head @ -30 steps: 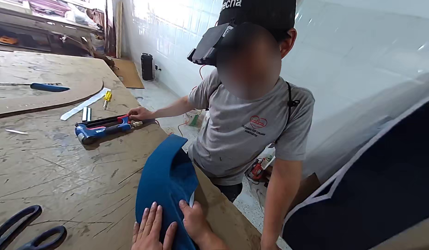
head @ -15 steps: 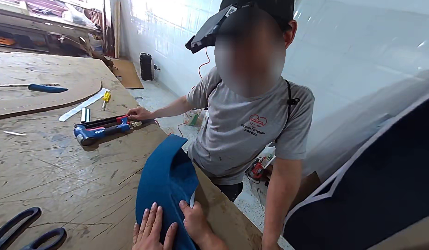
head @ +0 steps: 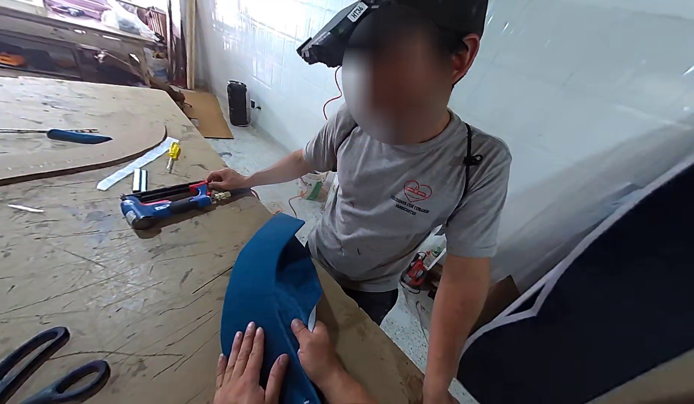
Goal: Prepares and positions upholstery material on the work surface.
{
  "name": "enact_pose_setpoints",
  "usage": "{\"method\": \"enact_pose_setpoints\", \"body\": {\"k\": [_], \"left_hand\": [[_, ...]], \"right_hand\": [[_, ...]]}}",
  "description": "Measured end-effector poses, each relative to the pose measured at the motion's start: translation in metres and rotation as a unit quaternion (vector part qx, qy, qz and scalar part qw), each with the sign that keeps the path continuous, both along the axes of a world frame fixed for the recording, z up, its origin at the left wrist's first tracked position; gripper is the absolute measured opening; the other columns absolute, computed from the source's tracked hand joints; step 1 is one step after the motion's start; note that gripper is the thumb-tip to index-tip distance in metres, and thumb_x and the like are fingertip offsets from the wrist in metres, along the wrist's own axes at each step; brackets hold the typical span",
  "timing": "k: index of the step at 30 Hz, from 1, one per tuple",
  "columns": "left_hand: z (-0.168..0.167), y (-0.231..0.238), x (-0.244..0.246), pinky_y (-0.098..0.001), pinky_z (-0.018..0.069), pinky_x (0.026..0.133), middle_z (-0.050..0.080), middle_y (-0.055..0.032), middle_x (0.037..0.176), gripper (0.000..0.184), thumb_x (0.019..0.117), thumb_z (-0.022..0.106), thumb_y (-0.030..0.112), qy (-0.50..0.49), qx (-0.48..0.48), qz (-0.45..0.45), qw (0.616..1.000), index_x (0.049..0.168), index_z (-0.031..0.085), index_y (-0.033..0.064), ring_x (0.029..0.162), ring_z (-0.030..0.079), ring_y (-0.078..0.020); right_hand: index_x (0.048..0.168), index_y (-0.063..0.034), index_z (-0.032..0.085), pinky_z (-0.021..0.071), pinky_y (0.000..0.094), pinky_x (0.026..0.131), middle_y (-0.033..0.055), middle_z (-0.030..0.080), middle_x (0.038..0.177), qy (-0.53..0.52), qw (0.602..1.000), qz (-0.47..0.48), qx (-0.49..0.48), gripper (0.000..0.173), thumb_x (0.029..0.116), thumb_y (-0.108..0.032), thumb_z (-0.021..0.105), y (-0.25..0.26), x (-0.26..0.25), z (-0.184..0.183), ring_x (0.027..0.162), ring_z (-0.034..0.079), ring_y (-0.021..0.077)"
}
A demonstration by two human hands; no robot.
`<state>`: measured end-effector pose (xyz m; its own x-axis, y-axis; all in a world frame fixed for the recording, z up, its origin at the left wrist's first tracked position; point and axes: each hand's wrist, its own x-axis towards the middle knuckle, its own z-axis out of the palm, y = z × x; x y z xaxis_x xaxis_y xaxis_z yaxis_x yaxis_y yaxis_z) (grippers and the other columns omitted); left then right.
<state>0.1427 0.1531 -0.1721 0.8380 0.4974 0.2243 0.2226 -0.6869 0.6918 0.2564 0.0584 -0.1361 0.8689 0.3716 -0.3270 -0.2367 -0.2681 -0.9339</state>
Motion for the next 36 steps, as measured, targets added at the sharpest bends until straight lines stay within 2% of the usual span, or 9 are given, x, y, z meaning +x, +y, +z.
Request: {"method": "enact_pose_setpoints", "body": {"k": [19, 23, 26, 27, 28, 30, 31, 33, 36], "left_hand": [[0.000, -0.003, 0.003, -0.0604, 0.0217, 0.125, 0.045, -0.0142, 0.159, 0.077, 0.1020, 0.039, 0.060, -0.017, 0.014, 0.042, 0.999, 0.149, 0.053, 0.0014, 0.151, 0.037, -0.0356], [0.001, 0.002, 0.004, -0.0591, 0.0221, 0.125, 0.046, -0.0135, 0.159, 0.076, 0.1020, 0.040, 0.062, -0.069, -0.047, 0.059, 0.995, 0.148, 0.054, 0.0032, 0.151, 0.036, -0.0344], [0.014, 0.015, -0.003, -0.0437, 0.0242, 0.128, 0.038, -0.0107, 0.164, 0.066, 0.1081, 0.038, 0.049, -0.167, -0.303, 0.000, 0.938, 0.156, 0.043, 0.0037, 0.155, 0.031, -0.0210], [0.016, 0.019, -0.007, -0.0355, 0.0332, 0.124, 0.047, -0.0059, 0.158, 0.061, 0.1104, 0.033, 0.046, -0.213, -0.400, -0.017, 0.891, 0.154, 0.045, 0.0050, 0.148, 0.041, -0.0116], [0.015, 0.022, -0.009, -0.0283, 0.0482, 0.110, 0.066, -0.0018, 0.135, 0.053, 0.1116, 0.032, 0.042, -0.261, -0.466, -0.001, 0.845, 0.139, 0.058, 0.0047, 0.126, 0.059, -0.0034], [0.006, 0.032, -0.010, -0.0195, 0.0563, 0.092, 0.074, 0.0009, 0.106, 0.041, 0.1113, 0.030, 0.023, -0.341, -0.482, 0.038, 0.806, 0.120, 0.063, -0.0004, 0.099, 0.067, 0.0030], [0.011, 0.036, -0.012, -0.0199, 0.0559, 0.093, 0.073, -0.0037, 0.108, 0.036, 0.1090, 0.035, 0.013, -0.362, -0.435, 0.098, 0.819, 0.123, 0.062, -0.0068, 0.100, 0.067, 0.0012], [0.034, 0.048, -0.023, -0.0286, 0.0452, 0.113, 0.059, -0.0184, 0.143, 0.045, 0.1047, 0.040, 0.007, -0.354, -0.335, 0.166, 0.857, 0.146, 0.046, -0.0112, 0.132, 0.058, -0.0124], [0.033, 0.065, -0.035, -0.0403, 0.0469, 0.112, 0.060, -0.0164, 0.145, 0.044, 0.1076, 0.042, 0.018, -0.228, -0.223, 0.198, 0.927, 0.145, 0.054, -0.0005, 0.133, 0.058, -0.0203]], "right_hand": [[0.097, 0.0012, 0.066, 0.0543, 0.0389, 0.077, 0.0101, 0.066, 0.083, -0.019, 0.999, -0.015, -0.049, 0.033, 0.1053, -0.029, 0.059, 0.003, 0.000, -0.002, 0.080, 0.065, 0.0173], [0.104, 0.0019, 0.068, 0.0600, 0.0353, 0.084, 0.0114, 0.074, 0.094, 0.023, 0.998, -0.031, 0.048, 0.033, 0.1061, -0.029, 0.058, 0.005, -0.018, 0.028, 0.089, 0.073, 0.0157], [0.127, 0.0040, 0.061, 0.0601, 0.0328, 0.094, 0.0109, 0.074, 0.110, 0.014, 0.981, 0.065, 0.180, 0.044, 0.1099, -0.033, 0.044, 0.006, -0.042, 0.068, 0.102, 0.072, 0.0133], [0.133, 0.0053, 0.057, 0.0568, 0.0335, 0.101, 0.0115, 0.072, 0.119, -0.008, 0.969, 0.120, 0.214, 0.050, 0.1100, -0.036, 0.040, 0.009, -0.050, 0.074, 0.110, 0.069, 0.0134], [0.137, 0.0067, 0.054, 0.0519, 0.0355, 0.109, 0.0130, 0.068, 0.129, -0.048, 0.953, 0.184, 0.234, 0.056, 0.1106, -0.040, 0.037, 0.013, -0.055, 0.075, 0.121, 0.065, 0.0151], [0.146, 0.0003, 0.055, 0.0372, 0.0415, 0.123, 0.0111, 0.056, 0.151, -0.172, 0.924, 0.297, 0.166, 0.068, 0.1084, -0.053, 0.036, 0.026, -0.063, 0.072, 0.144, 0.047, 0.0190], [0.145, -0.0091, 0.060, 0.0283, 0.0483, 0.127, 0.0076, 0.052, 0.155, -0.239, 0.912, 0.321, 0.091, 0.072, 0.1051, -0.063, 0.035, 0.031, -0.068, 0.065, 0.152, 0.037, 0.0235], [0.147, -0.0185, 0.060, 0.0209, 0.0610, 0.126, 0.0052, 0.047, 0.160, -0.318, 0.875, 0.363, -0.038, 0.074, 0.1026, -0.070, 0.030, 0.032, -0.078, 0.044, 0.155, 0.030, 0.0307], [0.144, -0.0165, 0.061, 0.0187, 0.0675, 0.124, 0.0042, 0.050, 0.158, -0.385, 0.800, 0.446, -0.117, 0.064, 0.1056, -0.062, 0.037, 0.006, -0.103, 0.009, 0.153, 0.035, 0.0296]]}}
